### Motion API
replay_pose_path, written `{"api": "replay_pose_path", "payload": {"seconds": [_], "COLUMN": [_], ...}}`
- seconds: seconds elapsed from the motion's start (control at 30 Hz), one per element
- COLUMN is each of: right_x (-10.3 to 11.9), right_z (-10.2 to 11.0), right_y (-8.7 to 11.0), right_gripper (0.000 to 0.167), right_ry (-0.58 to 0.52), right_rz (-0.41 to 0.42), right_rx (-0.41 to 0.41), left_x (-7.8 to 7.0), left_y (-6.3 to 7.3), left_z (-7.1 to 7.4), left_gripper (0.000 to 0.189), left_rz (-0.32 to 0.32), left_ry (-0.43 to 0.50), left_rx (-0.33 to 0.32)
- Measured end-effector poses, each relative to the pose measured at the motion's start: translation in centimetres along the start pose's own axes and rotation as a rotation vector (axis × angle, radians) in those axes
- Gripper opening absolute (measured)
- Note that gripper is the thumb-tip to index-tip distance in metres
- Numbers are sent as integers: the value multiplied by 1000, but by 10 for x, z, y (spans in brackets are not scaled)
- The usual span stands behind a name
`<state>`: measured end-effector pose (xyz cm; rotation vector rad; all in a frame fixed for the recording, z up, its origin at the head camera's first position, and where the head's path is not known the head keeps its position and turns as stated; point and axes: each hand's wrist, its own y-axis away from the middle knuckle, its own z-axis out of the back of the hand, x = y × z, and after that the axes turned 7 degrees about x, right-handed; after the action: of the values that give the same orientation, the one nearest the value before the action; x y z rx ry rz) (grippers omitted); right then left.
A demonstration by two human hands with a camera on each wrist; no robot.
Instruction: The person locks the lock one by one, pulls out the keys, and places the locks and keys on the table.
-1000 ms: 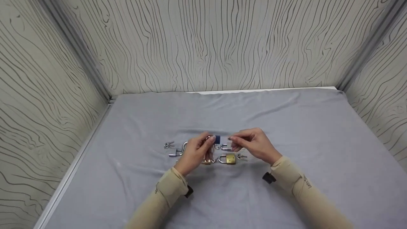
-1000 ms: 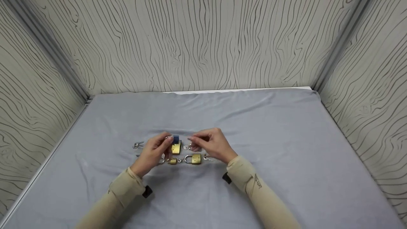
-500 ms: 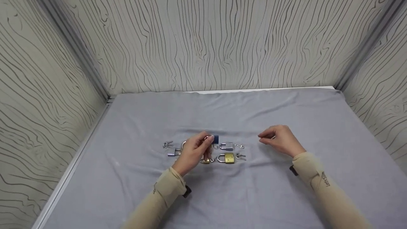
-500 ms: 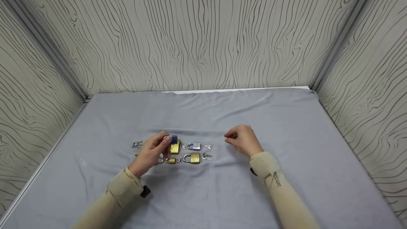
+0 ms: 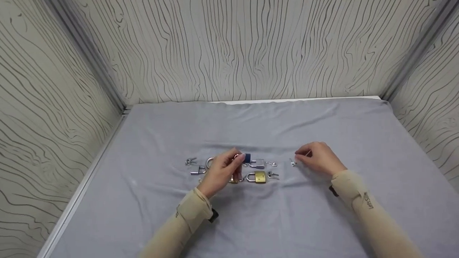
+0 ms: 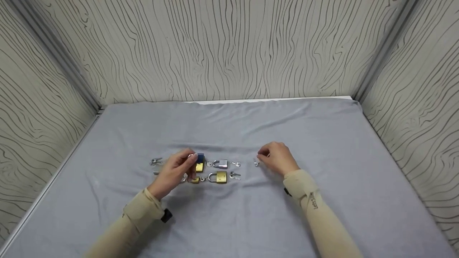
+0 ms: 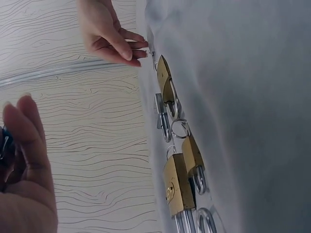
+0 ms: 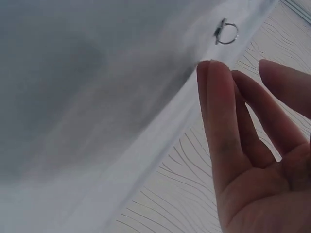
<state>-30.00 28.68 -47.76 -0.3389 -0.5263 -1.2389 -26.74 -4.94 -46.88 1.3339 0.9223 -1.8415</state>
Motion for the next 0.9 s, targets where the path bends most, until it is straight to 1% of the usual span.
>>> {"api": "replay_pose_path", "payload": {"seconds": [0.1, 0.2, 0.27, 0.37, 0.43, 0.47, 0.53, 0.6, 0.7, 0.83, 0.9], "right_x": [10, 27, 42, 67, 81, 87, 96, 101, 102, 92, 83], "right_z": [-1, -5, -9, -16, -21, -24, -29, -32, -35, -32, -30], "right_y": [-1, 0, 2, 7, 9, 10, 11, 11, 10, 6, 4], "right_gripper": [17, 15, 18, 29, 36, 38, 41, 40, 37, 33, 33], "right_ry": [-12, -41, -69, -76, -47, -19, 50, 108, 169, 204, 201], "right_rz": [80, 211, 335, 546, 677, 727, 794, 822, 825, 796, 762], "right_rx": [-83, -177, -219, -239, -240, -246, -279, -318, -363, -360, -348], "left_x": [1, 1, 1, 0, -1, -1, 0, 0, 2, 3, 4], "left_y": [-1, -3, -4, -7, -9, -9, -11, -12, -13, -14, -15], "left_z": [-3, -7, -10, -15, -18, -19, -22, -25, -28, -30, -30], "left_gripper": [27, 28, 28, 30, 32, 33, 32, 30, 26, 21, 23], "left_rz": [4, 2, -4, -24, -35, -44, -57, -65, -60, -33, -25], "left_ry": [23, 41, 45, 43, 41, 40, 40, 40, 29, 14, -1], "left_rx": [18, 27, 35, 48, 60, 64, 72, 80, 81, 66, 70]}}
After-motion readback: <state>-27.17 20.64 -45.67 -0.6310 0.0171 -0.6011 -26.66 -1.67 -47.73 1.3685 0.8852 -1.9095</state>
